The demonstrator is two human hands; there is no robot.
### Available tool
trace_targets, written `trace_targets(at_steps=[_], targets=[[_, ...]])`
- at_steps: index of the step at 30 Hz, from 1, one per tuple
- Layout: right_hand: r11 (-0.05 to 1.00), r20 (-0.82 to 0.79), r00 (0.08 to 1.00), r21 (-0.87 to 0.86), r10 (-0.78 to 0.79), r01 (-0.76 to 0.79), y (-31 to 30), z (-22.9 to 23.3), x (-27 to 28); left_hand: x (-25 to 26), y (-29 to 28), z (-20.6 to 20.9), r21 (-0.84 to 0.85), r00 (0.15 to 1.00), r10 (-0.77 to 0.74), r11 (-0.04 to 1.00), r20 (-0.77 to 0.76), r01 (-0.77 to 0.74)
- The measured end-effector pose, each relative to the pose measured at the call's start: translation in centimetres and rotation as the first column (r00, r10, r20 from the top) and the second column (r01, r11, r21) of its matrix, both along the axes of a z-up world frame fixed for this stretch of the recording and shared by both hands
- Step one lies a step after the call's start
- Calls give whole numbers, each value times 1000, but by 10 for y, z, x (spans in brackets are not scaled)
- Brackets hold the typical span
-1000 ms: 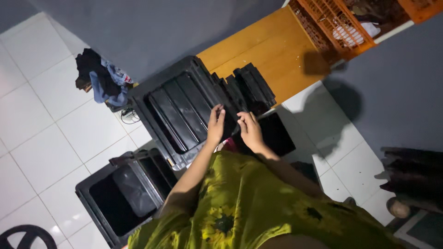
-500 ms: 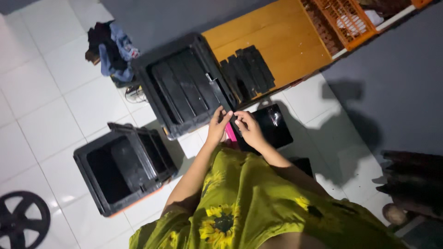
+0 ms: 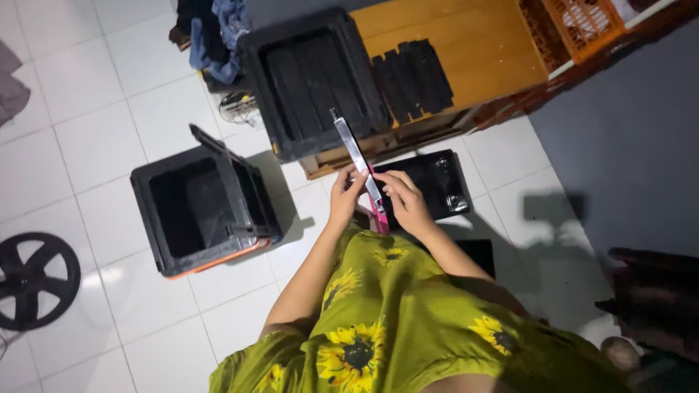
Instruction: The person assembles a stack of plastic storage containers by inserting black plastic side pieces into slots on the container bodies. They handle multiple containers with different colored bases and lids, fitting the side pieces one by one.
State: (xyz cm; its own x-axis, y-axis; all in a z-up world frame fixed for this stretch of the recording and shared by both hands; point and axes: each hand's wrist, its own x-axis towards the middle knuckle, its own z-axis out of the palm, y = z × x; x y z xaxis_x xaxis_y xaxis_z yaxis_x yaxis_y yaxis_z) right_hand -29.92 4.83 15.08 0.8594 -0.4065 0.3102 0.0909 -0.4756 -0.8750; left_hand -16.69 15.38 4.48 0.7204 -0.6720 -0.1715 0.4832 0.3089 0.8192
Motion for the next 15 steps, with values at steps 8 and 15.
trace_targets(at_steps=[8, 15], targets=[[942, -107, 971, -243, 213, -233, 45, 14, -25, -34, 61, 1, 98, 998, 56, 994, 12, -57], [878, -134, 927, -295, 351, -376, 81, 20, -19, -44, 116, 10, 99, 985, 174, 980, -7, -172]])
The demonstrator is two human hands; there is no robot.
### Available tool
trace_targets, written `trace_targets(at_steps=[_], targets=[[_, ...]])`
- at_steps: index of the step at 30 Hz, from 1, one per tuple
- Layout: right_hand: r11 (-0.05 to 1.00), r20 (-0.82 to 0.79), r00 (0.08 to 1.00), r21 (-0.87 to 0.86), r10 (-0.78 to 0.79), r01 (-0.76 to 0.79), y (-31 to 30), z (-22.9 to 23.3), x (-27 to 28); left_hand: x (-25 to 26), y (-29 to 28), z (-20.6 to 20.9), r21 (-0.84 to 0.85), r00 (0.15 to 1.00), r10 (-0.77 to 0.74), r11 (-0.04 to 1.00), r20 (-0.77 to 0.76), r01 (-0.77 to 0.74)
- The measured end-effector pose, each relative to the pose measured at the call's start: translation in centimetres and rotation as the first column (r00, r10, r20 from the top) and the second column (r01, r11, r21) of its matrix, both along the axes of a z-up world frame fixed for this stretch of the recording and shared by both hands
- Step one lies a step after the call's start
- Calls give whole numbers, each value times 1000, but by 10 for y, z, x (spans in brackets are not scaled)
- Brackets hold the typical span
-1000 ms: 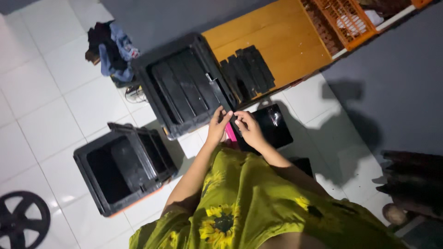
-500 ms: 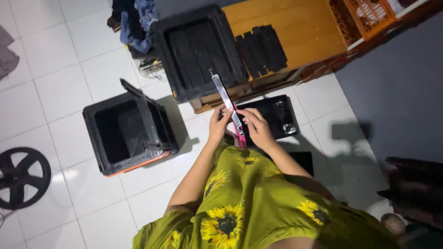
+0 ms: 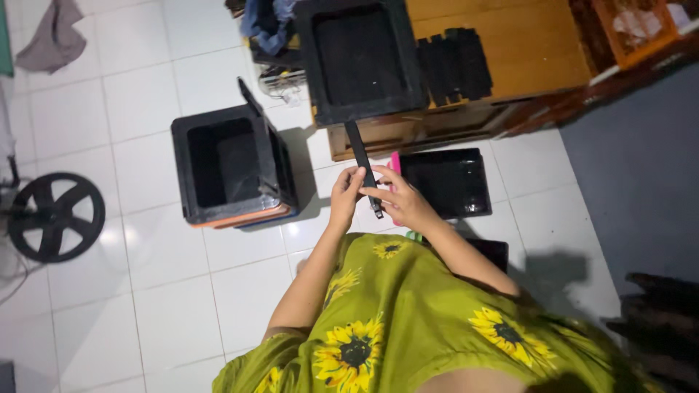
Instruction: The person assembles a stack of plastic storage containers by inserting black plastic side pieces into slots on the container bodies. They handle multiple containers with different colored bases and lids, fitting the side pieces one by one.
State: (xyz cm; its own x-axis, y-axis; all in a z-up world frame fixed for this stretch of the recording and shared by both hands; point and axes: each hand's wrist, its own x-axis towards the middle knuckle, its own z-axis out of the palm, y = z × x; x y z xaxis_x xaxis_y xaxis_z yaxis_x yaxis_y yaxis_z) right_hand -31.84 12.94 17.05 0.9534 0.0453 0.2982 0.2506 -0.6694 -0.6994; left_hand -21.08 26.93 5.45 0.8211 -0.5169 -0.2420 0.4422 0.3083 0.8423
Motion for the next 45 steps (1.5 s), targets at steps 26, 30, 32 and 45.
trace_targets(at_steps=[26, 30, 32, 45], targets=[[927, 23, 934, 116, 357, -357, 337, 15, 34, -46, 372, 79, 422, 735, 99, 763, 671, -489], [927, 14, 940, 161, 340, -338, 373, 18, 29, -45, 411, 85, 530, 742, 27, 683, 669, -503], [935, 3, 945, 147, 326, -323, 384, 22, 28, -44, 424, 87, 534, 760, 11, 704, 650, -467], [955, -2, 957, 69, 290, -289, 381, 18, 83, 15, 422, 68, 525, 763, -61, 760, 644, -383]])
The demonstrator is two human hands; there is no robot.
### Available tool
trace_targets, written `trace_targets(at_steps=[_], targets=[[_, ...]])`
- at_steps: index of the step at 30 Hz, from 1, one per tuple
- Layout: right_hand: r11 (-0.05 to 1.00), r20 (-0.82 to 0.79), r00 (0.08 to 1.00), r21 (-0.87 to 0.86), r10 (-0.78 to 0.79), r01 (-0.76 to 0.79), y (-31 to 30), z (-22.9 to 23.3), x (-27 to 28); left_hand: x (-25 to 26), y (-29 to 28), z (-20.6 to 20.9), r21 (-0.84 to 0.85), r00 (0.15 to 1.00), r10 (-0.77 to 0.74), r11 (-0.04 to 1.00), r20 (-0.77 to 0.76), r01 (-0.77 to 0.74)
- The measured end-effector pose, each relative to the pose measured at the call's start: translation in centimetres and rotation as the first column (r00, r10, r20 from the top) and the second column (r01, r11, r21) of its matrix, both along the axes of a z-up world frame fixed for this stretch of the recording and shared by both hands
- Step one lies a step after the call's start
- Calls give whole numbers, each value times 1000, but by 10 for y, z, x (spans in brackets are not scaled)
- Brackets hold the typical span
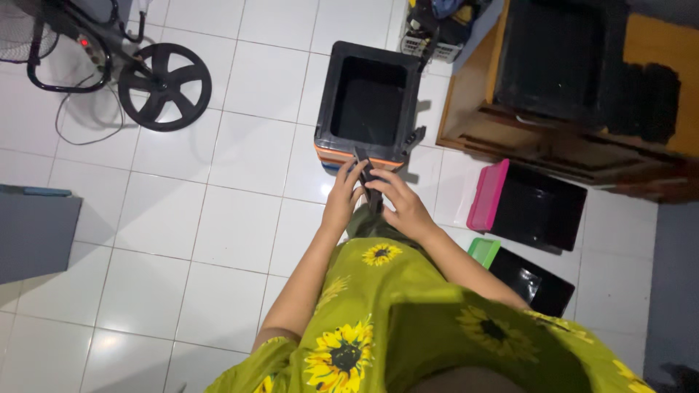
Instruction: The person assembles a stack of plastic storage containers by inserting black plastic side pieces into slots on the container bodies. They handle multiple containers with different colored bases and lids, fitting the side pieces one by one.
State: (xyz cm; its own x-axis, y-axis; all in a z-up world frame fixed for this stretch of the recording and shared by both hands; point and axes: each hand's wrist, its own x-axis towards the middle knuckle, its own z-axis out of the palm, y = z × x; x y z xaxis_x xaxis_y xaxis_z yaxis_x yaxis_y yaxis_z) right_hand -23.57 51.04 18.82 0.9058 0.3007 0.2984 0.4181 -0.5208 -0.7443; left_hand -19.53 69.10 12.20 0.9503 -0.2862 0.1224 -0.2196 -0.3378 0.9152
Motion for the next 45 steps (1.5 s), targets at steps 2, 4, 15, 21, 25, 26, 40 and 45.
trace_targets(at_steps=[2, 4, 15, 21, 25, 26, 40, 45], targets=[[1000, 9, 1000, 0, 3, -3, 0, -4, 23, 18, -2, -2, -38, 1000, 17, 999, 13, -16], [1000, 22, 1000, 6, 11, -11, 1, -7, 51, 42, 0, -4, -43, 1000, 25, 999, 10, -24], [993, -3, 995, 66, -95, 95, -13, -33, 193, 169, -30, -46, -43, 996, 90, 995, 15, -90], [986, -5, 987, 58, -159, 159, -19, -71, 255, 208, -52, -83, -109, 993, 113, 987, -28, -115], [972, -15, 975, 76, -224, 224, -16, -98, 294, 241, -57, -104, -133, 992, 123, 984, 18, -120], [969, -9, 972, 74, -234, 234, -16, -106, 307, 247, -56, -109, -132, 992, 124, 984, 7, -122], [930, -112, 924, 6, -366, 368, 6, -220, 454, 333, -3, -164, -66, 970, -120, 992, -213, 108], [922, -118, 915, -18, -386, 387, 9, -262, 488, 361, 18, -190, -68, 965, -191, 981, -180, 182]])
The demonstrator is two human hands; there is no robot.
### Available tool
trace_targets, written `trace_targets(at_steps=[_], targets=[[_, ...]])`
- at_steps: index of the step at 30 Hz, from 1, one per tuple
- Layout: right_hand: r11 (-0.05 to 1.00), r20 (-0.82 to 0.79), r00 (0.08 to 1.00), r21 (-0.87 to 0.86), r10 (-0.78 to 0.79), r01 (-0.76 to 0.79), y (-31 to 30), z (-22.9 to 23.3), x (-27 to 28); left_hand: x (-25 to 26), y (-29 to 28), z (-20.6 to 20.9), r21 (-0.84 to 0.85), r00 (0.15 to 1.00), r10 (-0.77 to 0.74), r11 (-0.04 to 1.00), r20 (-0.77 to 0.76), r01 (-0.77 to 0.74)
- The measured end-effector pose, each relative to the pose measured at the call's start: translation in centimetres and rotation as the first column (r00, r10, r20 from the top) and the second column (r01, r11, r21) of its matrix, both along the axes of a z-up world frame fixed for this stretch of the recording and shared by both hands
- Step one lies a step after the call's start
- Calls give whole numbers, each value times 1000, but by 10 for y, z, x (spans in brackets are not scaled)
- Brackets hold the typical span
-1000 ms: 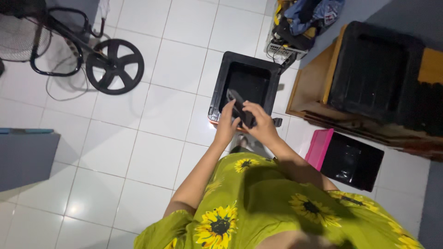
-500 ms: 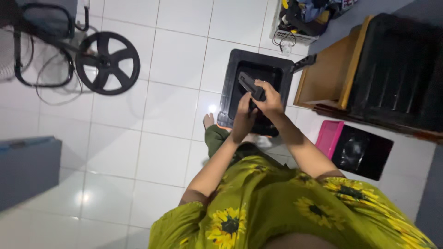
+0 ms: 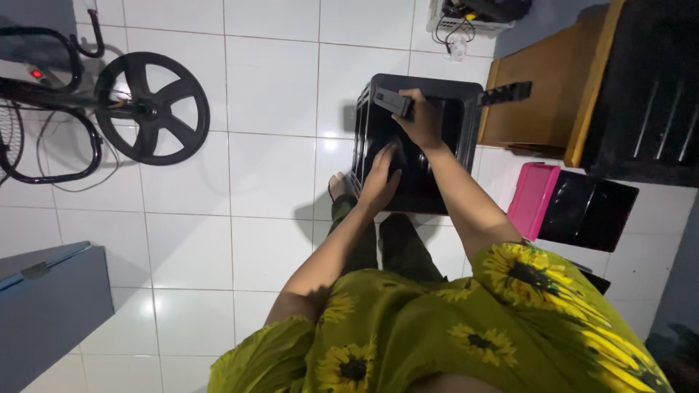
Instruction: The person assembles a stack of plastic storage containers by inserting black plastic side pieces into slots on the container bodies. They handle multiple containers with different colored bases and lids, fitting the side pieces one by one.
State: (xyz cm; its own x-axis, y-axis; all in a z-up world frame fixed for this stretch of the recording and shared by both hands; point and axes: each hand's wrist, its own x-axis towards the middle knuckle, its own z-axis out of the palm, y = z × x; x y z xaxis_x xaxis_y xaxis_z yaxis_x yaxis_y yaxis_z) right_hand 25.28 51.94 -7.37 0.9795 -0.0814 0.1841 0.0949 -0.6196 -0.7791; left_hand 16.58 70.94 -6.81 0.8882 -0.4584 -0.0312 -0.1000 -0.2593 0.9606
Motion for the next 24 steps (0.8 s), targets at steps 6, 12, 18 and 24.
trace_targets(at_steps=[6, 12, 18, 24], targets=[[1000, -43, 999, 21, 13, -12, -3, -42, 21, 5, 12, -21, -6, 997, 61, 998, -36, -61], [998, -62, 996, 24, 65, -63, -10, -60, 34, 9, 18, -29, 0, 994, 66, 998, -88, -66], [995, -53, 993, -11, 103, -104, -17, -73, 55, 27, 8, -58, 16, 993, 105, 994, 45, -106], [955, -216, 956, 174, -201, 240, 5, -115, 70, 102, -30, -122, 86, 986, 158, 983, 46, -162]])
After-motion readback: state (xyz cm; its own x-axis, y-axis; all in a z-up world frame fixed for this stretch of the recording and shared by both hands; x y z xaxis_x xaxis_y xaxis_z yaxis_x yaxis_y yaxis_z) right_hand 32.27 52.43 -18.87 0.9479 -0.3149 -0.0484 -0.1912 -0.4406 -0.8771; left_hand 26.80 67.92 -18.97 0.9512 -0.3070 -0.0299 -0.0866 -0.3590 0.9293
